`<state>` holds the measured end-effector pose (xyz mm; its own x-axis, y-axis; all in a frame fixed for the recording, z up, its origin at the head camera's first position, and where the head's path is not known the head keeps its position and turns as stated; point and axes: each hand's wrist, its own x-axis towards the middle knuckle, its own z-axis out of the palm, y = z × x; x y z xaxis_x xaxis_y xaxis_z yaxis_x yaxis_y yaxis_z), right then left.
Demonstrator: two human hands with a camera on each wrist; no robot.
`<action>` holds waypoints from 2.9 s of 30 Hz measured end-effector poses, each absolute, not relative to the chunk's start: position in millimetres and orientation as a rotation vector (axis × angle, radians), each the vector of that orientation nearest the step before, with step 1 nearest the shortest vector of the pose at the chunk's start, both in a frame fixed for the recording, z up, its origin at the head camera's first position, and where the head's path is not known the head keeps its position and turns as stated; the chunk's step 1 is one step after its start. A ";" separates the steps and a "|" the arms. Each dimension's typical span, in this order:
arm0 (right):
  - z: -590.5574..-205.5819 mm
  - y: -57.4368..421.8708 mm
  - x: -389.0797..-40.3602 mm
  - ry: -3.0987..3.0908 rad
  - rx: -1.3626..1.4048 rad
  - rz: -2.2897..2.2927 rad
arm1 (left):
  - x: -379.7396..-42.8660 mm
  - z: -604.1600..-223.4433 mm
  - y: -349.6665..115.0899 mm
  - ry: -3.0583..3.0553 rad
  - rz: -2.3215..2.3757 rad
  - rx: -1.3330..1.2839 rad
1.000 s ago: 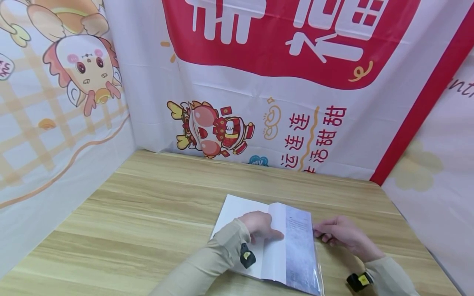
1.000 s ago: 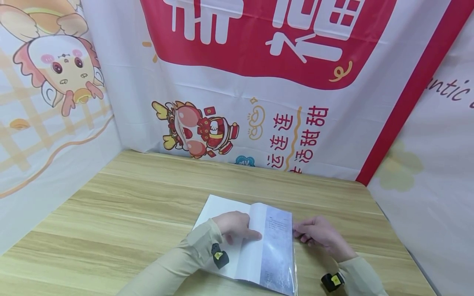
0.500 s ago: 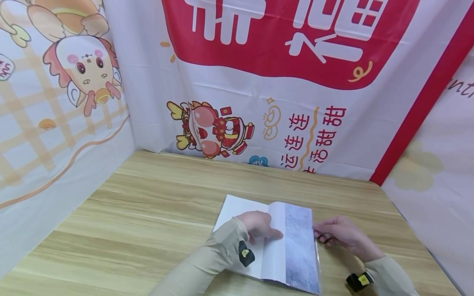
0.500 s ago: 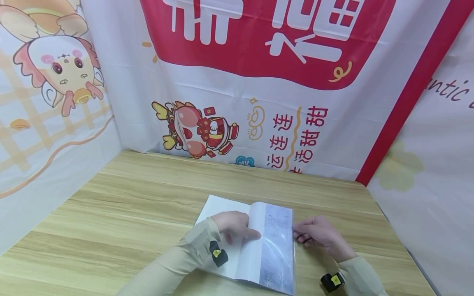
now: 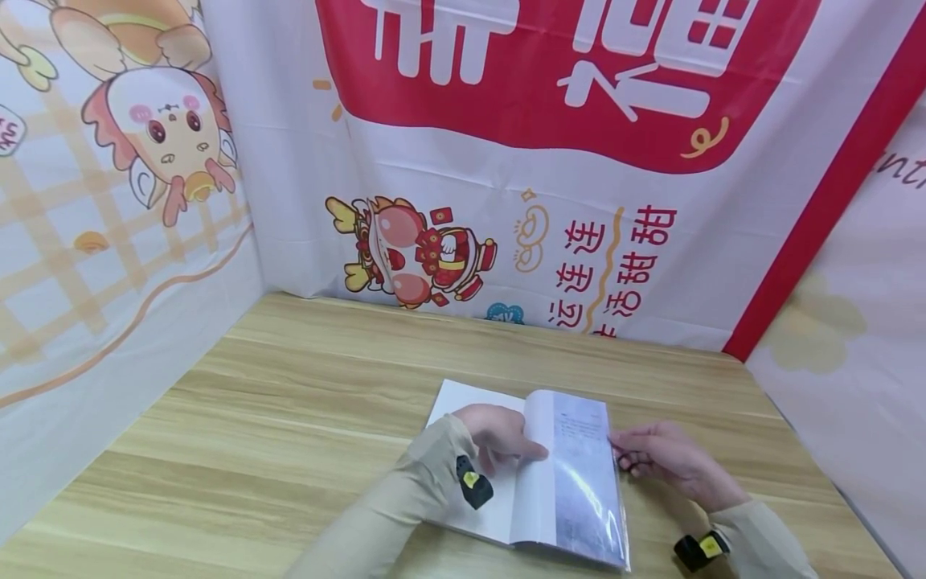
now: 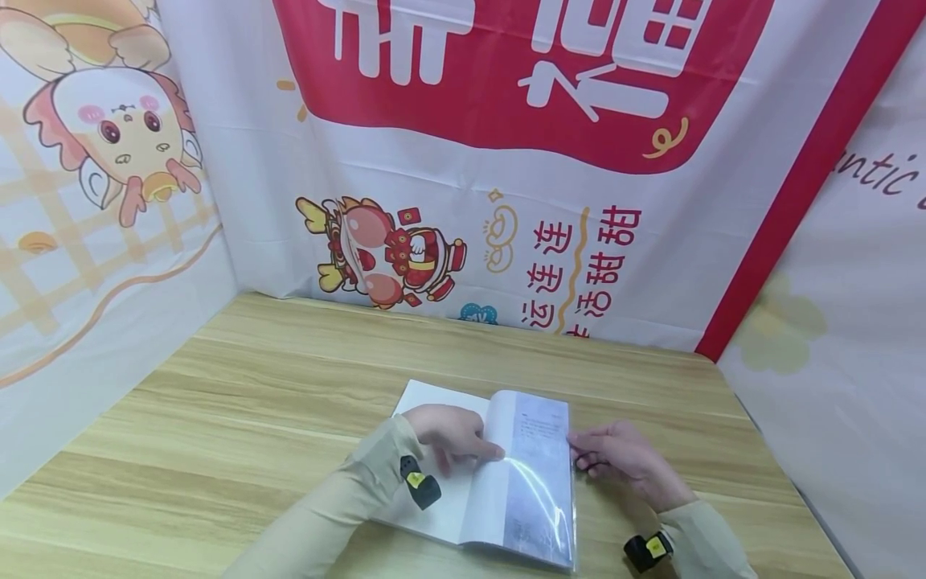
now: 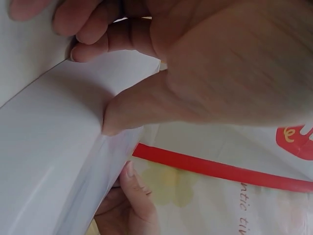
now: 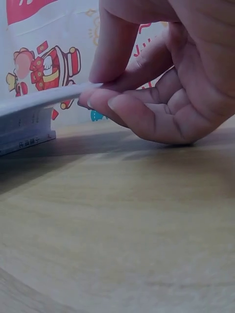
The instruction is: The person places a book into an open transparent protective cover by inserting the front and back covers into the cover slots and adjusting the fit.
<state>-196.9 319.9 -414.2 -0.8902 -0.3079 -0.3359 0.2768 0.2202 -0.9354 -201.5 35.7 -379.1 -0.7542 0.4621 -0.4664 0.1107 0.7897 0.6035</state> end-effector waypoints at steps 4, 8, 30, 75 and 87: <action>-413.8 318.7 -197.6 2.004 -0.008 -1.732 | -205.5 -378.9 31.7 2.293 0.803 0.432; -412.9 316.6 -197.8 1.990 -0.014 -1.729 | -208.9 -379.9 29.1 2.247 0.840 0.431; -410.2 315.4 -196.1 1.951 -0.001 -1.794 | -203.6 -378.0 32.9 2.270 0.884 0.366; -388.9 304.3 -189.3 2.459 -0.185 -1.552 | -198.3 -388.3 34.0 2.457 0.821 0.431; -376.2 296.6 -190.5 2.533 -0.133 -1.475 | -198.7 -388.5 29.8 2.445 0.812 0.507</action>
